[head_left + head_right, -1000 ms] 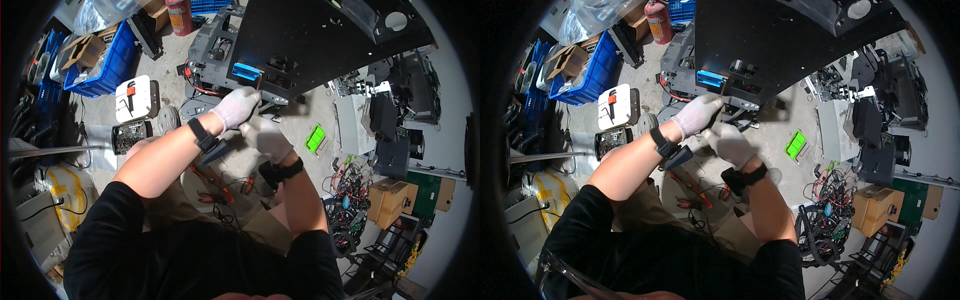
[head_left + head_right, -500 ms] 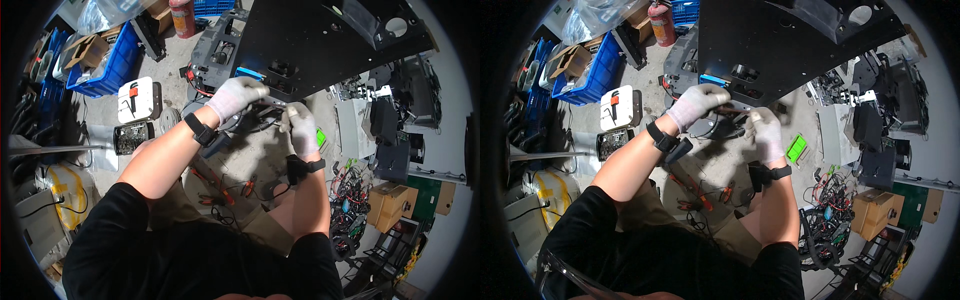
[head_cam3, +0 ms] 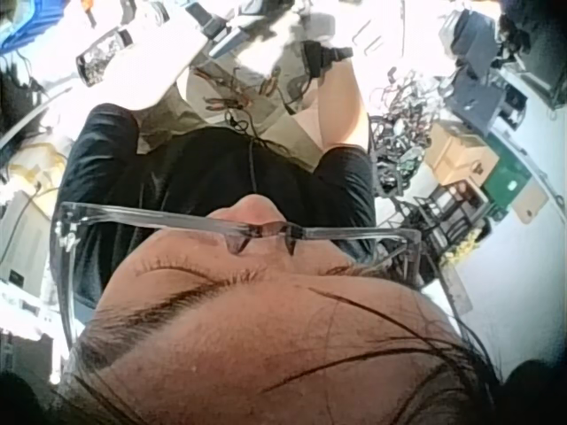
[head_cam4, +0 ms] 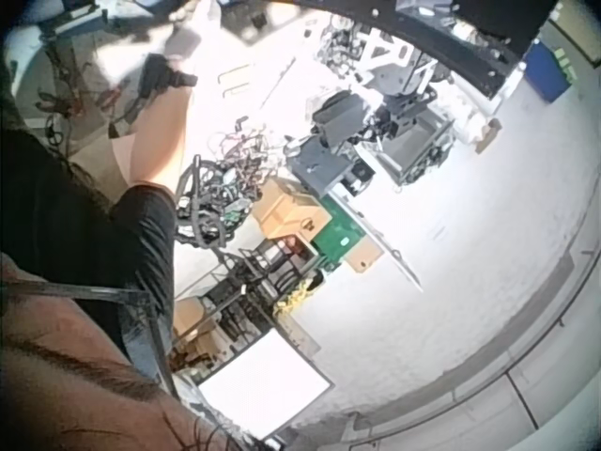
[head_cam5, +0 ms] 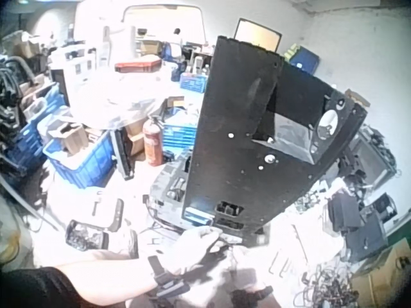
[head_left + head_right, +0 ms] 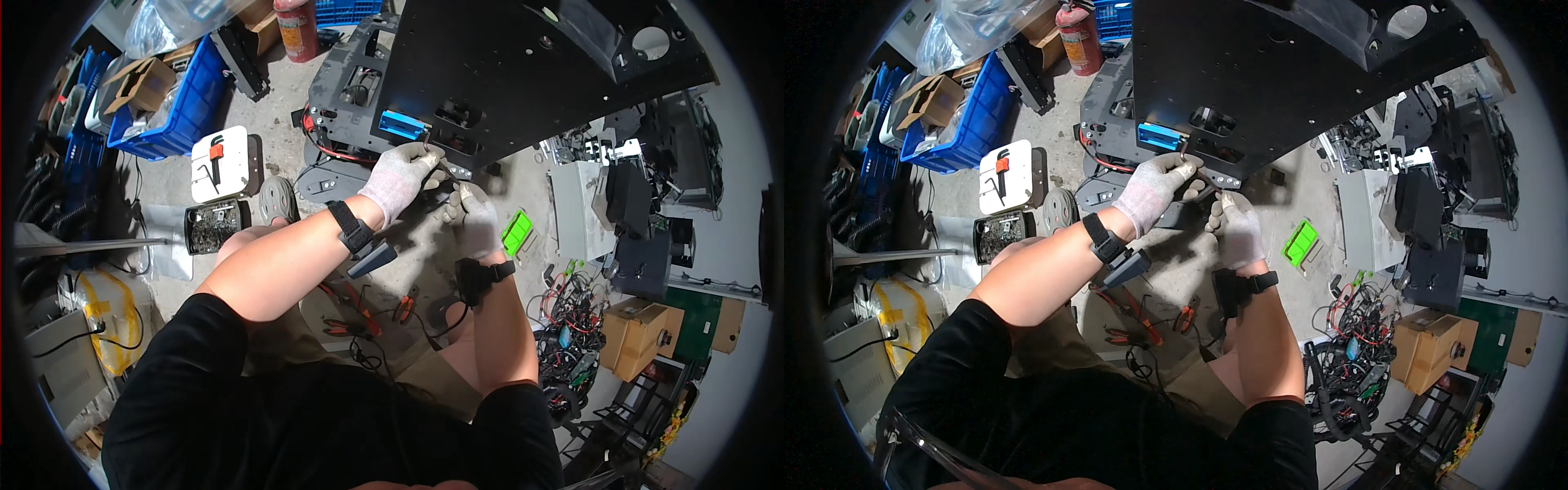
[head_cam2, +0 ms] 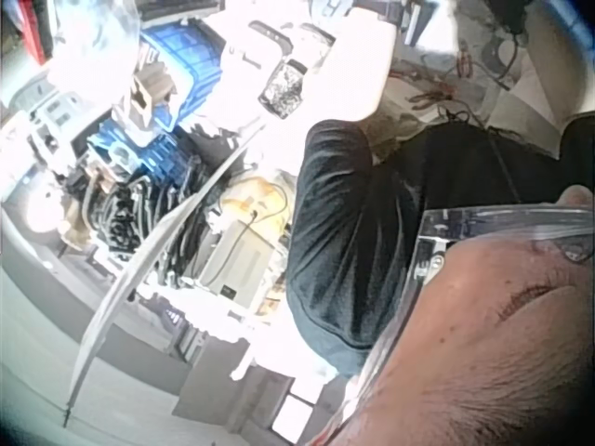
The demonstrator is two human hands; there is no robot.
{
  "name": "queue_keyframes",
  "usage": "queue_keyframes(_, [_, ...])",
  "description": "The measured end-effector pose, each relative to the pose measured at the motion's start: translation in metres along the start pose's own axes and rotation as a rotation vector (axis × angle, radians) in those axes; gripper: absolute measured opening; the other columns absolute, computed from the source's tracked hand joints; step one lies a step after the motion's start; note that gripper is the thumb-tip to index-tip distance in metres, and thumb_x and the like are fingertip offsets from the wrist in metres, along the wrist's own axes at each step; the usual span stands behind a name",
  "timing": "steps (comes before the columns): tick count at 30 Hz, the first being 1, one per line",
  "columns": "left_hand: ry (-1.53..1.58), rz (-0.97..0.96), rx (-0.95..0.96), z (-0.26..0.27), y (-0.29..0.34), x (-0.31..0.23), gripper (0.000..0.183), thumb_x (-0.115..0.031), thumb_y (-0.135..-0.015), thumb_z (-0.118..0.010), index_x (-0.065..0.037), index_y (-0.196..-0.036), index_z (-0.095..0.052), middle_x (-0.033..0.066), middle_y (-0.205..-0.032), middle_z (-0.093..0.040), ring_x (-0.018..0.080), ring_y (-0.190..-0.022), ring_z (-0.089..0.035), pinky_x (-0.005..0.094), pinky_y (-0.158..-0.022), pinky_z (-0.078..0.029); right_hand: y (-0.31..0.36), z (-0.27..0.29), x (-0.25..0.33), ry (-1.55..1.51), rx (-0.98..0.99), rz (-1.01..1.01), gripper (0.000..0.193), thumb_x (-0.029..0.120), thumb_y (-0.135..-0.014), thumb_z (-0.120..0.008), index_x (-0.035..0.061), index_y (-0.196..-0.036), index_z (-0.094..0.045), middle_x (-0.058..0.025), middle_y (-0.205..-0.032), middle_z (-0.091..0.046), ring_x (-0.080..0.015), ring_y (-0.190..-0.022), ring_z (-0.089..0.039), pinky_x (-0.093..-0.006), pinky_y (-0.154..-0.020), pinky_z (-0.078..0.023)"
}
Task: The recorder is assembling or repairing an electromechanical chassis, using a screwdriver to adjust components and managing wiring.
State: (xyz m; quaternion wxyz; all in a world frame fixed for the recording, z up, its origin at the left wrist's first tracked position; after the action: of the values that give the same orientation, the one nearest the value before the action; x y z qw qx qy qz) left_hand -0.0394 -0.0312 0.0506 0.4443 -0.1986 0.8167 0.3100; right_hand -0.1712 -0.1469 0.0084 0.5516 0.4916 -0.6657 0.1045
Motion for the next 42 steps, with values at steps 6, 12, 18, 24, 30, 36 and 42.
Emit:
queue_keyframes(6, [0.004, 0.012, -0.055, 0.003, 0.000, 0.004, 0.023, -0.015, -0.104, -0.058, 0.001, -0.118, -0.066, 0.0031, -0.089, -0.068, 0.0085, -0.074, -0.060, 0.0224, -0.069, -0.051, -0.007, 0.002, -0.008, -0.007, 0.030, -0.025, 0.021, 0.021, -0.107, -0.050, 0.0034, -0.111, -0.060, -0.0010, -0.079, -0.057, -0.0113, -0.064, -0.055, -0.0282, -0.059, -0.049])
queue_keyframes(12, [-0.251, -0.085, -0.047, 0.007, -0.008, 0.002, 0.024, -0.016, -0.104, -0.058, 0.002, -0.115, -0.069, 0.0046, -0.090, -0.070, 0.0101, -0.078, -0.063, 0.0228, -0.071, -0.052, -0.014, 0.005, -0.018, -0.055, 0.039, -0.069, 0.020, 0.020, -0.107, -0.051, 0.0025, -0.114, -0.059, -0.0027, -0.083, -0.058, -0.0125, -0.066, -0.055, -0.0308, -0.060, -0.050])
queue_keyframes(18, [-0.612, -0.208, -0.102, 0.018, -0.016, -0.002, 0.026, -0.019, -0.102, -0.060, 0.003, -0.112, -0.071, 0.0078, -0.088, -0.072, 0.0118, -0.077, -0.067, 0.0267, -0.071, -0.055, -0.023, 0.001, -0.021, -0.071, 0.022, -0.057, 0.019, 0.019, -0.106, -0.052, 0.0028, -0.113, -0.058, -0.0037, -0.085, -0.058, -0.0142, -0.067, -0.053, -0.0316, -0.060, -0.048])
queue_keyframes(24, [-0.587, -0.156, -0.104, 0.022, -0.016, -0.015, 0.030, -0.023, -0.101, -0.061, 0.004, -0.108, -0.072, 0.0100, -0.086, -0.074, 0.0136, -0.076, -0.069, 0.0295, -0.070, -0.055, -0.035, -0.001, -0.028, -0.091, 0.023, -0.068, 0.018, 0.021, -0.107, -0.052, 0.0039, -0.112, -0.057, -0.0037, -0.082, -0.057, -0.0153, -0.065, -0.052, -0.0331, -0.060, -0.047])
queue_keyframes(30, [-0.738, -0.240, -0.145, 0.016, -0.005, -0.029, 0.035, -0.028, -0.102, -0.059, 0.004, -0.109, -0.071, 0.0118, -0.084, -0.074, 0.0155, -0.075, -0.068, 0.0307, -0.069, -0.053, -0.041, 0.003, -0.039, -0.281, 0.138, -0.191, 0.017, 0.022, -0.106, -0.052, 0.0055, -0.112, -0.057, -0.0034, -0.081, -0.056, -0.0160, -0.065, -0.052, -0.0340, -0.060, -0.047])
queue_keyframes(36, [-0.559, -0.221, -0.163, 0.017, -0.006, -0.020, 0.036, -0.028, -0.101, -0.057, 0.004, -0.107, -0.071, 0.0147, -0.084, -0.073, 0.0210, -0.075, -0.068, 0.0338, -0.070, -0.053, -0.046, 0.009, -0.050, -0.305, 0.163, -0.236, 0.016, 0.021, -0.106, -0.052, 0.0056, -0.111, -0.057, -0.0032, -0.081, -0.055, -0.0164, -0.066, -0.052, -0.0345, -0.061, -0.047])
queue_keyframes(42, [-0.647, -0.293, -0.193, 0.019, -0.004, -0.019, 0.032, -0.025, -0.099, -0.056, 0.003, -0.103, -0.071, 0.0143, -0.083, -0.072, 0.0216, -0.075, -0.068, 0.0347, -0.070, -0.053, -0.045, 0.007, -0.049, -0.294, 0.163, -0.250, 0.017, 0.020, -0.107, -0.050, 0.0049, -0.110, -0.057, -0.0033, -0.081, -0.055, -0.0170, -0.066, -0.053, -0.0348, -0.061, -0.047])
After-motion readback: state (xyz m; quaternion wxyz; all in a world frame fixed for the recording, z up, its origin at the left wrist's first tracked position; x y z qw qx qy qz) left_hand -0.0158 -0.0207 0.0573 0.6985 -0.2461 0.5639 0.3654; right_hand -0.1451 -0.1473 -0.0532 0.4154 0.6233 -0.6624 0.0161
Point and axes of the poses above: each hand's wrist, its own y-axis away from the middle knuckle, its own z-axis out of the back of the hand, x = y × z, the point moved 6 cm from there along -y, towards the middle knuckle
